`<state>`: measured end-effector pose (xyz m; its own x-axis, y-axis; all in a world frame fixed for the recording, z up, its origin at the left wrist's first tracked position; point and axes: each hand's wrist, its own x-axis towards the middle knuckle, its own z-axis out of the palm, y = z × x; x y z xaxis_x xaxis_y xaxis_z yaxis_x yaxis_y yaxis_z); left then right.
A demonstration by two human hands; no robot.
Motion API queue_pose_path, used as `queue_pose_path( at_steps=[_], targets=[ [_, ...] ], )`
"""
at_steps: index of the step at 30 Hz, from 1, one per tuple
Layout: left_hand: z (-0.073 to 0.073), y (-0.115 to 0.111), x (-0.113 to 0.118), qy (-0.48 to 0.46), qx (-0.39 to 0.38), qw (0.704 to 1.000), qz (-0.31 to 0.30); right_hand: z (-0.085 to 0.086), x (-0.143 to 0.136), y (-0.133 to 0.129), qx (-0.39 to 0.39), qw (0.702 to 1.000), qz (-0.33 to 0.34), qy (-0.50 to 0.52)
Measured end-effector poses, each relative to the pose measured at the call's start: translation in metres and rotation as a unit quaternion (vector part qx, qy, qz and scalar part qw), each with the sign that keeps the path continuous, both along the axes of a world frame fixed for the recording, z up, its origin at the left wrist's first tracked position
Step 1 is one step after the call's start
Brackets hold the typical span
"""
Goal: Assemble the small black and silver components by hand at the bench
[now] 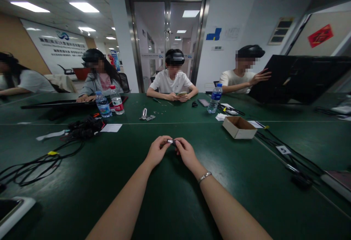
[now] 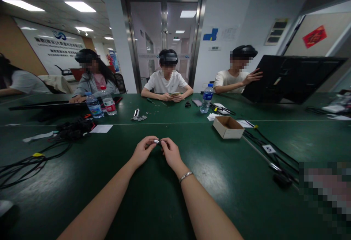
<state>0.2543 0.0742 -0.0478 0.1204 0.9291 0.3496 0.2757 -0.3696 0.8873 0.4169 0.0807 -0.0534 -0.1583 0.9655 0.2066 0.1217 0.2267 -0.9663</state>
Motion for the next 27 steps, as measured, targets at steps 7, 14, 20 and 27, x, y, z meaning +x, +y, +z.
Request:
queue_pose_path(
  at_steps=[7,14,20,27],
  targets=[
    [0.004,0.0,0.001,-0.048,-0.011,0.999,-0.02,0.002,-0.001,-0.001,0.001,1.0,0.003,-0.011],
    [0.003,0.0,0.009,-0.116,-0.063,0.991,-0.011,0.003,-0.003,-0.001,-0.011,1.0,0.012,0.003],
    [-0.002,0.002,0.012,-0.14,-0.086,0.986,-0.029,0.0,-0.005,0.0,-0.015,0.997,0.076,0.023],
    [-0.001,0.0,0.016,-0.151,-0.086,0.985,0.003,-0.004,-0.007,0.001,-0.027,0.997,0.067,0.008]
  ],
)
